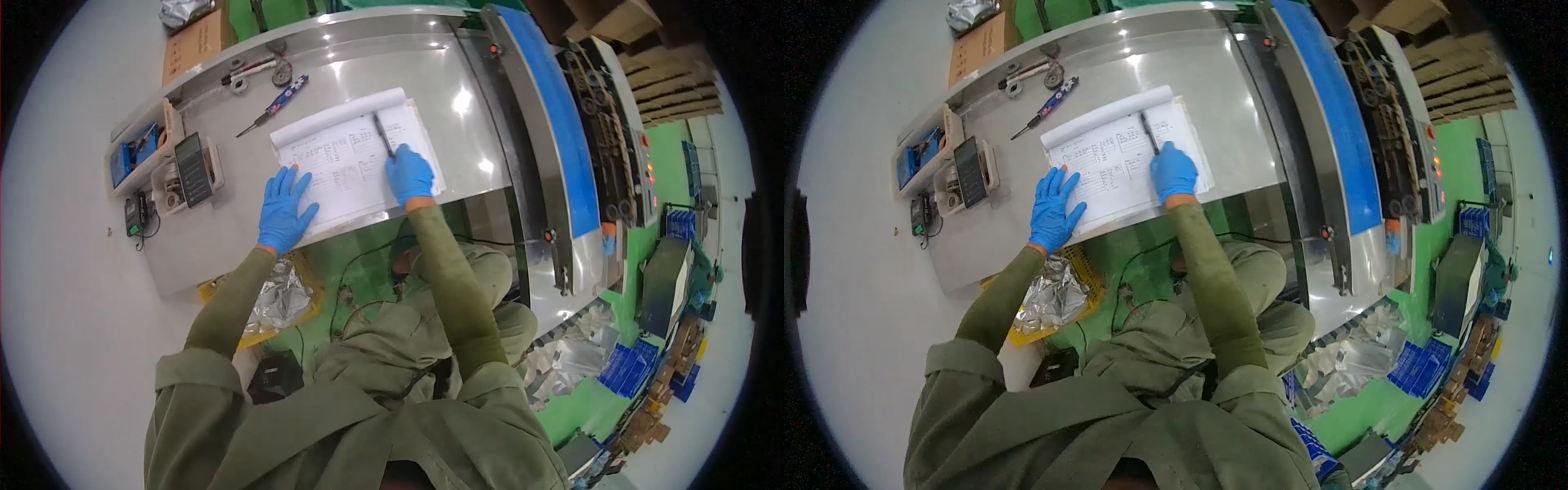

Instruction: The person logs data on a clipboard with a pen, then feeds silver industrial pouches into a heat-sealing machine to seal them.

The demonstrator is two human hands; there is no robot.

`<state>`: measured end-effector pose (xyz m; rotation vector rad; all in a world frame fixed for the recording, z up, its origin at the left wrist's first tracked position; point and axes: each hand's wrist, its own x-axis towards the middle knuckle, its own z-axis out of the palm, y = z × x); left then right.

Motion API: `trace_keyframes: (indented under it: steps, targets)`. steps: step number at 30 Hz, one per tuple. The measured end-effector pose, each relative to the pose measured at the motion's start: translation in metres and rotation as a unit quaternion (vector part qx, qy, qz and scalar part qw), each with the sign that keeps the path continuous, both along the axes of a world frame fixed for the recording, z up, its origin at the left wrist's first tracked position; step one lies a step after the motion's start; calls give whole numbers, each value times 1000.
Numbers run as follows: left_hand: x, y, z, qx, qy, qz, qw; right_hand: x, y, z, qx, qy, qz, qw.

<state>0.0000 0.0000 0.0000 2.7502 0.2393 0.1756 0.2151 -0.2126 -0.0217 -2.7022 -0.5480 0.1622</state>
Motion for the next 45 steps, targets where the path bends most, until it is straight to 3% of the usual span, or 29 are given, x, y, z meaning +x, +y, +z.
trace_keyframes:
  steps: [2, 3, 5, 8, 14, 17, 38, 41, 45]
  targets:
    - [-29, -26, 26, -5, 17, 4, 1000, -16, -32, 28, 83, 17, -25, 996]
    - [36, 18, -13, -7, -6, 8, 1000, 57, 13, 8, 214, 74, -51, 973]
    - [29, 18, -12, -19, 9, 7, 1000, 59, 15, 14, 444, 236, -126, 855]
    - [24, 17, -12, -26, 32, 8, 999, 54, 31, -3, 525, 222, -86, 817]
    - [30, 19, -14, -26, 51, 9, 998, 60, 31, -39, 427, 120, -93, 891]
    - [30, 20, -17, -30, 47, 12, 998, 58, 34, -36, 404, 110, -94, 903]
    - [29, 22, -14, -32, 49, 10, 998, 54, 36, -34, 385, 65, -106, 915]
    - [29, 23, -16, -33, 53, 8, 998, 52, 33, -40, 423, 74, -123, 895]
    - [29, 24, -15, -36, 56, 7, 998, 51, 32, -35, 385, 82, -102, 914]
